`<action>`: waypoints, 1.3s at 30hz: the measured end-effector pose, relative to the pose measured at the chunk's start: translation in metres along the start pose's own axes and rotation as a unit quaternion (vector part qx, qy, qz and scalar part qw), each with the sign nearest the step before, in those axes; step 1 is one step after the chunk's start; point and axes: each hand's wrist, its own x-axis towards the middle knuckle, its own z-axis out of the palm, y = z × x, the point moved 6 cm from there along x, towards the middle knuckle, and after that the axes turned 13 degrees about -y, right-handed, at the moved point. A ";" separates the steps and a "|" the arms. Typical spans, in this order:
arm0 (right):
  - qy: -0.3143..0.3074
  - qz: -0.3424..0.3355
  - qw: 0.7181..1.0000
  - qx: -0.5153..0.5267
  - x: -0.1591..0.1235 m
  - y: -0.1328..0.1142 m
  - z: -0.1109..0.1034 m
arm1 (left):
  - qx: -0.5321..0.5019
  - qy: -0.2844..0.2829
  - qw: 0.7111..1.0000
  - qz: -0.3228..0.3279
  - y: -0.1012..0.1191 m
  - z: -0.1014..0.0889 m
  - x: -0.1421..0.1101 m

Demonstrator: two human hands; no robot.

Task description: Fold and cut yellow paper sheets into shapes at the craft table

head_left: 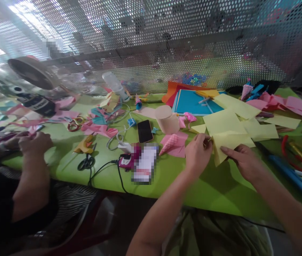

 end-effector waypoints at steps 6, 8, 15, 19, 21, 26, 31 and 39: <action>0.007 -0.025 1.000 0.015 0.001 -0.004 0.003 | -0.201 -0.049 0.978 -0.006 -0.008 0.010 0.003; 0.013 -0.041 0.999 0.024 0.002 -0.004 0.001 | -0.260 -0.070 0.963 -0.007 -0.010 0.014 0.005; 0.033 -0.065 0.997 -0.016 0.001 -0.006 -0.005 | -0.368 -0.104 0.923 -0.044 -0.016 0.021 0.008; 0.061 -0.077 0.994 -0.050 0.002 -0.007 -0.012 | -0.410 -0.116 0.902 -0.065 -0.018 0.023 0.007; 0.070 -0.083 0.993 -0.049 0.002 -0.007 -0.014 | -0.422 -0.123 0.896 -0.065 -0.018 0.025 0.007; 0.085 -0.079 0.993 -0.016 0.001 -0.006 -0.013 | -0.432 -0.129 0.891 -0.048 -0.017 0.026 0.007; 0.093 -0.092 0.991 -0.027 0.001 -0.008 -0.008 | -0.428 -0.127 0.893 -0.049 -0.016 0.026 0.006; 0.093 -0.107 0.989 -0.037 0.003 -0.007 -0.012 | -0.447 -0.134 0.883 -0.054 -0.018 0.029 0.005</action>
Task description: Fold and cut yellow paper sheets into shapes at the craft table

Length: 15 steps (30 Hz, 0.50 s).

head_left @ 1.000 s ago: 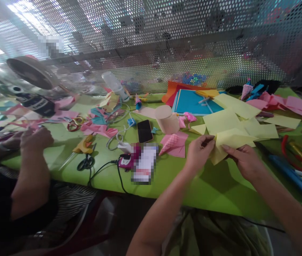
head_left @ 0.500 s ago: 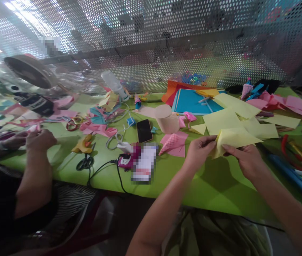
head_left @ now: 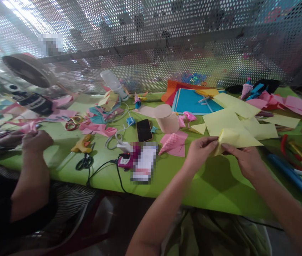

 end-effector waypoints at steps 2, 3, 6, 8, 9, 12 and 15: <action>0.000 0.001 1.000 0.008 -0.001 0.000 0.000 | -0.002 -0.003 1.000 0.001 -0.001 0.000 0.000; 0.001 0.005 1.000 0.013 -0.001 0.000 0.000 | -0.003 -0.004 1.000 0.001 -0.001 0.000 0.000; 0.011 0.018 0.999 0.029 -0.002 0.002 0.001 | -0.005 -0.010 1.000 -0.001 -0.003 0.001 0.000; 0.015 0.017 0.999 0.032 -0.002 0.001 0.001 | -0.006 -0.012 1.000 -0.001 -0.003 0.002 0.000; 0.017 0.013 0.999 0.029 -0.002 0.000 0.001 | -0.006 -0.012 1.000 -0.001 -0.003 0.002 0.000; 0.017 0.016 1.000 0.011 -0.002 -0.002 0.001 | 0.002 -0.014 1.000 -0.005 -0.004 0.002 0.000; 0.016 0.023 1.000 0.009 -0.002 -0.001 0.001 | 0.000 -0.014 1.000 -0.008 -0.003 0.002 -0.001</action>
